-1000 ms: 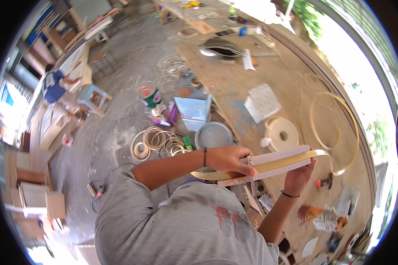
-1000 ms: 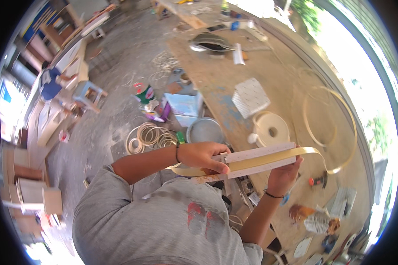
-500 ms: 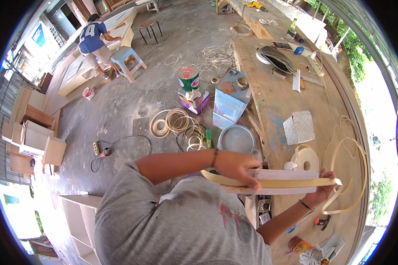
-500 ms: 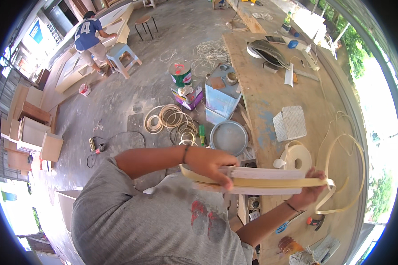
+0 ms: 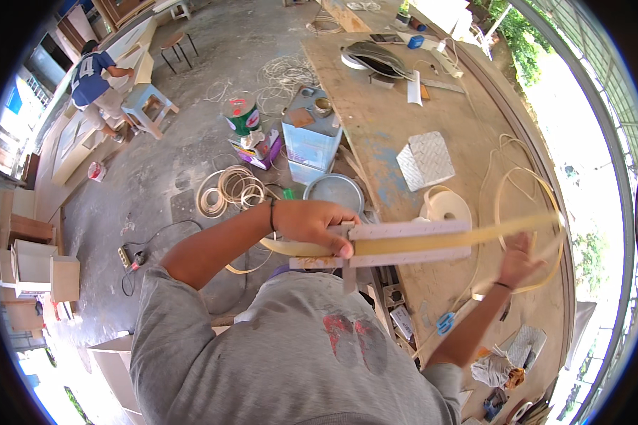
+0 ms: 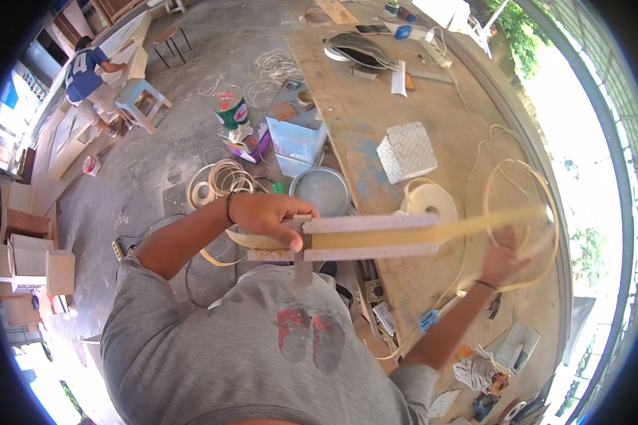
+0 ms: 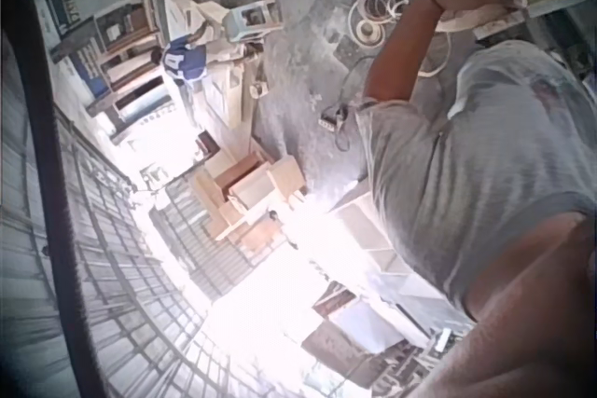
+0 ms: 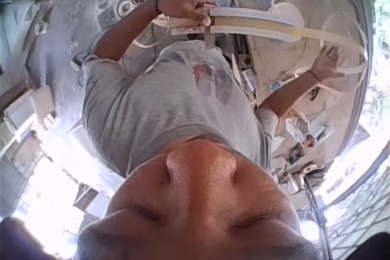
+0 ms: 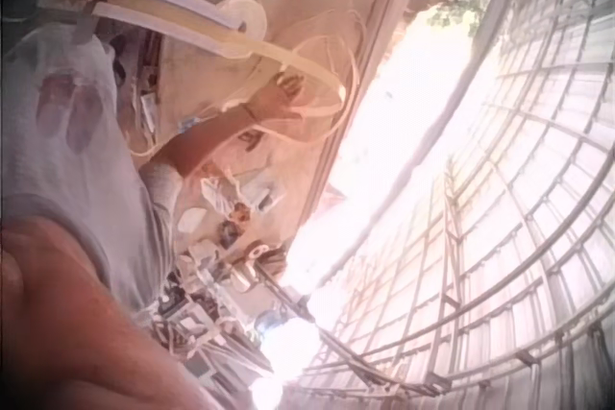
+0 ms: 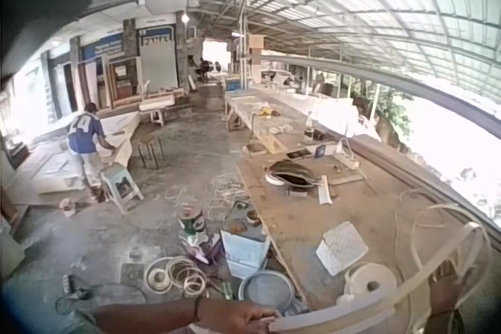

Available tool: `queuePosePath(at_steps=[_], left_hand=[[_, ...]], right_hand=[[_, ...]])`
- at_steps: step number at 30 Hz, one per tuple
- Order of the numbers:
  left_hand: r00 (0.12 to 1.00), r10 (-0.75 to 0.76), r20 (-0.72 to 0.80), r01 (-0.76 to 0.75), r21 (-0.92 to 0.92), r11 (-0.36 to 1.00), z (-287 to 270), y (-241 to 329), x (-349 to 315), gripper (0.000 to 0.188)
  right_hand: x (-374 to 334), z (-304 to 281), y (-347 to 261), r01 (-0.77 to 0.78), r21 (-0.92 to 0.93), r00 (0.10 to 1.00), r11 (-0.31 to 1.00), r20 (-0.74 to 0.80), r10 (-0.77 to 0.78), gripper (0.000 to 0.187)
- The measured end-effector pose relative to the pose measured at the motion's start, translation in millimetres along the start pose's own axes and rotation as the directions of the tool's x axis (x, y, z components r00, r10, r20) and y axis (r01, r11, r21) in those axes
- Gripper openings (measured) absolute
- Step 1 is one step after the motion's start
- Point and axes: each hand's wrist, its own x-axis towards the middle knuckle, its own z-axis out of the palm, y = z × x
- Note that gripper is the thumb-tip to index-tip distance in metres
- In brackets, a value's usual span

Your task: The person wraps a thin wooden strip around a rectangular wooden block using a flexible beige tape. They repeatedly apply adhesive from a bottle to the block and tape, then press the tape onto the block to secure it.

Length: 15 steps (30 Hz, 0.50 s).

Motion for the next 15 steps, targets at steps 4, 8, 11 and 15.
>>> queuePosePath(at_steps=[4,8,11,15], left_hand=[[0.997,0.018,-0.081,-0.023,-0.071,0.997,6.8,26.1,32.9,0.06],[0.997,0.012,-0.076,-0.014,-0.031,0.999,15.0,38.4,53.2,0.061],[0.997,0.055,-0.049,-0.053,0.035,0.998,26.6,37.0,62.5,0.062],[0.994,0.098,-0.038,-0.09,0.17,0.981,37.2,41.8,72.4,0.064]], right_hand=[[-9.3,112.0,134.9,0.049,-0.019,0.927,0.999,-0.371,-0.052,0.093],[13.8,156.7,143.0,0.062,-0.237,0.906,0.97,-0.393,-0.154,0.077],[24.8,172.7,130.2,0.08,-0.316,0.911,0.945,-0.362,-0.198,0.071],[25.3,180.8,116.6,0.094,-0.35,0.872,0.932,-0.422,-0.247,0.064]])
